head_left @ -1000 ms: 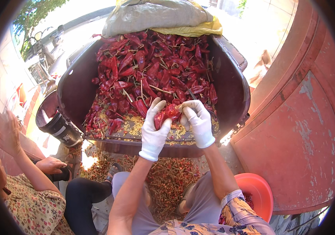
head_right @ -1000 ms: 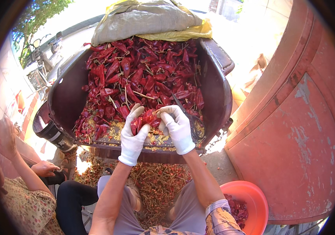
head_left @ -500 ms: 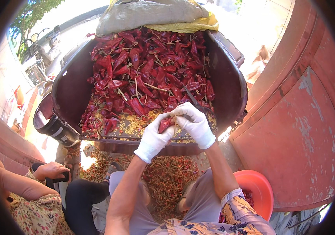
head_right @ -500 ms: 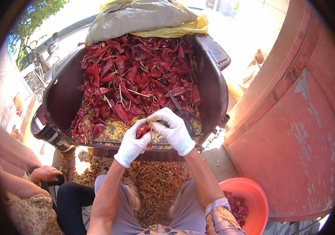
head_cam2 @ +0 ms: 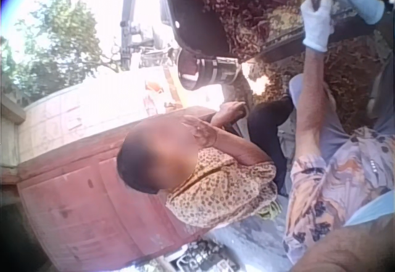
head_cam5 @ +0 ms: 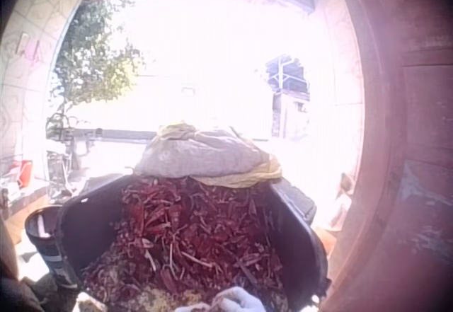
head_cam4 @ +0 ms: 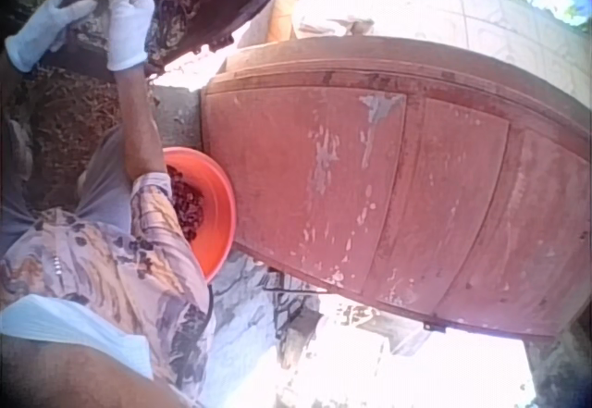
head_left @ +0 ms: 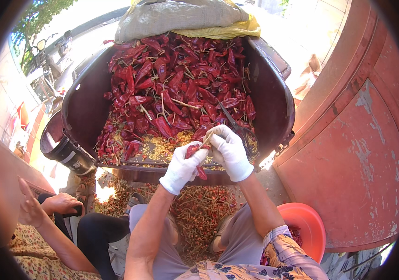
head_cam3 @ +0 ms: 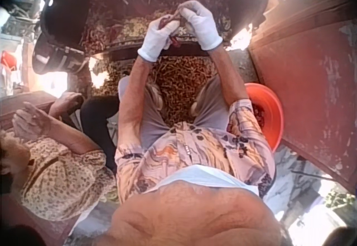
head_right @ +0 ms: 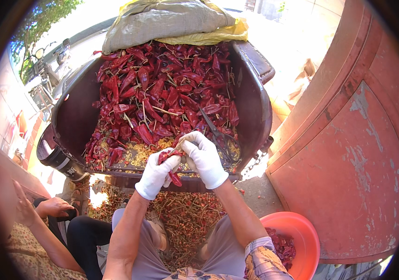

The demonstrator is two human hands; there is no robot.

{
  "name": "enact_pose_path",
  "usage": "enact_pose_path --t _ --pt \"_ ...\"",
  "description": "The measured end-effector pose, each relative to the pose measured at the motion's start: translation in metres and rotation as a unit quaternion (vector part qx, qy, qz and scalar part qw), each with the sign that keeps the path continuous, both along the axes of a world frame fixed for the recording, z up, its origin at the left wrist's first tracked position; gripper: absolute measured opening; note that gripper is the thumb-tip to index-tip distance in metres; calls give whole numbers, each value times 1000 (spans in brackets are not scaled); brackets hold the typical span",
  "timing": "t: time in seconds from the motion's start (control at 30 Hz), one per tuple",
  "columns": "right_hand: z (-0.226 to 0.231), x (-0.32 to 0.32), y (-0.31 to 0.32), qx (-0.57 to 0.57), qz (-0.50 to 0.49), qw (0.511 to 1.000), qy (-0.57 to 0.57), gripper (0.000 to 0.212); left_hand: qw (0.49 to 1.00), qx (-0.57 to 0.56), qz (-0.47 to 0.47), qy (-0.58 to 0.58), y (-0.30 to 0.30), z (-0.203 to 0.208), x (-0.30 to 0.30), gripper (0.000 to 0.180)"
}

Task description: The person sorts and trims dried red chili peppers from a large bin into a plastic bowl using shears.

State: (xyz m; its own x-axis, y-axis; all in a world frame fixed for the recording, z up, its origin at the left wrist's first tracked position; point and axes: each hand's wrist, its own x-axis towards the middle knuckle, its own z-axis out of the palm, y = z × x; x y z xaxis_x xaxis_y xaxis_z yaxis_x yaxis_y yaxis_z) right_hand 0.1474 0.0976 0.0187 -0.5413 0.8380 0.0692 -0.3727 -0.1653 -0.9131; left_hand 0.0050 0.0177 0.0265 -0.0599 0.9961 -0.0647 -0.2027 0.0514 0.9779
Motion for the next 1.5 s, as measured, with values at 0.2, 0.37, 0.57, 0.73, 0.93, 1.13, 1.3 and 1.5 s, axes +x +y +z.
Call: enact_pose_path --t 0.2,0.37,0.57,0.73,0.93,1.13,1.3,1.5 --pt "-5 2 1 -198 126 963 131 10 999 38 -26 -20 -1 -5 -6 15" --pt "-13 3 1 -244 179 936 179 14 997 22 -49 -50 -5 1 -9 15" --pt "0 14 3 -154 269 943 120 26 951 83 45 -295 5 -14 -16 18" --pt "21 23 -14 178 389 853 -300 31 949 64 161 -262 1 -14 -38 9" --pt "-7 12 18 446 -155 805 -360 25 949 -38 252 -185 16 -20 -20 12" --pt "-21 -4 33 417 -246 697 -529 34 965 -54 229 -120 18 -24 -12 13" --pt "-20 -6 39 415 -237 712 -515 19 966 85 217 115 40 -44 -4 31" --pt "-24 -7 43 460 -258 806 -269 12 920 99 213 315 54 -47 10 46"
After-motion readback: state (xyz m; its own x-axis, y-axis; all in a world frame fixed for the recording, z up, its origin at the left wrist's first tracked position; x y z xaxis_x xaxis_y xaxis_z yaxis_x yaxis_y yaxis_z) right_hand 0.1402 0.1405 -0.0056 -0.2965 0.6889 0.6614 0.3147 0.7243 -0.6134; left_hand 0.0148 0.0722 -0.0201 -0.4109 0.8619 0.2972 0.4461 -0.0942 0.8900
